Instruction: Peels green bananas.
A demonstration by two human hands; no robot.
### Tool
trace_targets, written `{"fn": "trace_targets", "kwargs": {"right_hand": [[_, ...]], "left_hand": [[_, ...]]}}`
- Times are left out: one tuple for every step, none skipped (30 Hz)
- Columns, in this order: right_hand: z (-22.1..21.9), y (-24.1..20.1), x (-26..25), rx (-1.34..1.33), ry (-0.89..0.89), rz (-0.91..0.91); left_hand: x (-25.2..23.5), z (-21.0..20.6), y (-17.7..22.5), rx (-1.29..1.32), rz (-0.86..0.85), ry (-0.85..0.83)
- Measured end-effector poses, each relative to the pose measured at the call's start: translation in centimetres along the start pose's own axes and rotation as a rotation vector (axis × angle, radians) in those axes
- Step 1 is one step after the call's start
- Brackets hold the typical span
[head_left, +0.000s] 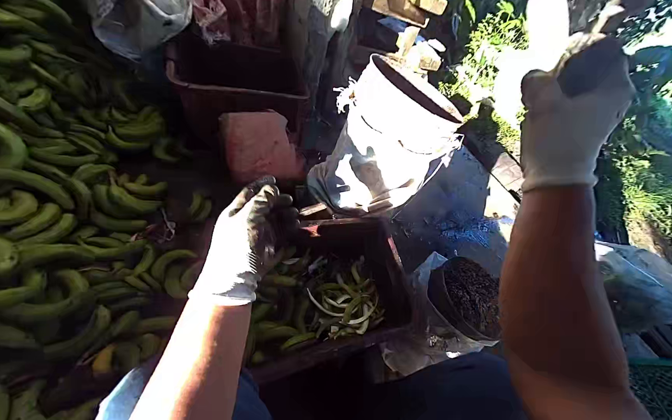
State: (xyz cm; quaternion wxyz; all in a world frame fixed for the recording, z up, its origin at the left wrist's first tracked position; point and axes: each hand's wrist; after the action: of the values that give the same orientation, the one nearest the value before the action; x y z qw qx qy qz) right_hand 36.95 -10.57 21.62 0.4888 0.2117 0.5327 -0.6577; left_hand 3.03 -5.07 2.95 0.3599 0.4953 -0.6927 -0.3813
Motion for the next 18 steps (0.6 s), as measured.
{"fn": "trace_targets", "kwargs": {"right_hand": [[-0.5, -0.2, -0.7, 0.001, -0.056, -0.01], [-0.8, -0.9, 0.1, -0.03, -0.091, 0.01], [-1.5, -2.0, 2.1, -0.091, -0.136, 0.043], [-2.4, -3.0, 5.3, -0.174, -0.223, 0.049], [-3.4, -3.5, 9.5, -0.225, -0.358, 0.015], [-5.4, -3.5, 13.9, -0.212, -0.474, -0.034], [-8.1, -2.9, 18.5, -0.188, -0.619, -0.103], [-11.1, -1.8, 22.8, -0.122, -0.823, -0.173], [-13.9, -0.6, 26.8, -0.039, -1.052, -0.226], [-16.7, 0.7, 30.6, 0.025, -1.237, -0.265], [-19.0, 1.8, 34.2, 0.086, -1.371, -0.286], [-20.8, 2.6, 37.4, 0.147, -1.461, -0.288], [-22.2, 3.2, 40.1, 0.201, -1.513, -0.287], [-23.1, 3.5, 42.1, 0.244, -1.54, -0.283], [-23.6, 3.6, 43.6, 0.27, -1.548, -0.278], [-23.8, 3.5, 44.6, 0.283, -1.536, -0.28], [-23.6, 3.1, 44.9, 0.283, -1.522, -0.29], [-23.3, 2.7, 44.5, 0.262, -1.519, -0.309]], "left_hand": [[-0.4, 0.6, 0.7, 0.064, -0.008, 0.054], [-0.7, 1.0, 1.5, 0.11, -0.026, 0.089], [-0.8, 1.6, 2.1, 0.141, -0.058, 0.107], [-0.8, 2.2, 2.6, 0.155, -0.093, 0.126], [-0.9, 2.8, 3.0, 0.161, -0.117, 0.154], [-0.9, 3.4, 3.4, 0.164, -0.138, 0.173], [-1.2, 3.9, 3.7, 0.168, -0.153, 0.192], [-1.4, 4.4, 3.8, 0.174, -0.158, 0.2], [-1.5, 4.6, 3.9, 0.184, -0.149, 0.202], [-1.6, 4.7, 3.8, 0.185, -0.139, 0.207], [-1.5, 4.7, 3.7, 0.18, -0.132, 0.205], [-1.2, 4.8, 3.4, 0.158, -0.124, 0.184], [-0.9, 5.0, 3.1, 0.116, -0.116, 0.155], [-0.8, 5.2, 2.8, 0.074, -0.107, 0.134], [-0.9, 5.4, 2.5, 0.022, -0.099, 0.128], [-1.0, 5.6, 2.2, -0.036, -0.092, 0.131], [-1.5, 6.0, 1.7, -0.086, -0.094, 0.125], [-2.4, 6.5, 0.9, -0.118, -0.106, 0.1]]}}
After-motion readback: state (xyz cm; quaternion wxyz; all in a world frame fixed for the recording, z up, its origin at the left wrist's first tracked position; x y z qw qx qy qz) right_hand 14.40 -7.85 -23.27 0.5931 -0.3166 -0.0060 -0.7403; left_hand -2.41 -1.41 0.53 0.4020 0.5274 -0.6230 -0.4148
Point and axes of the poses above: each hand's wrist, its own x-axis away from the middle knuckle, its own z-axis out of the back of the hand, y = z × x, and after that the axes turned 2 degrees about z, right-handed
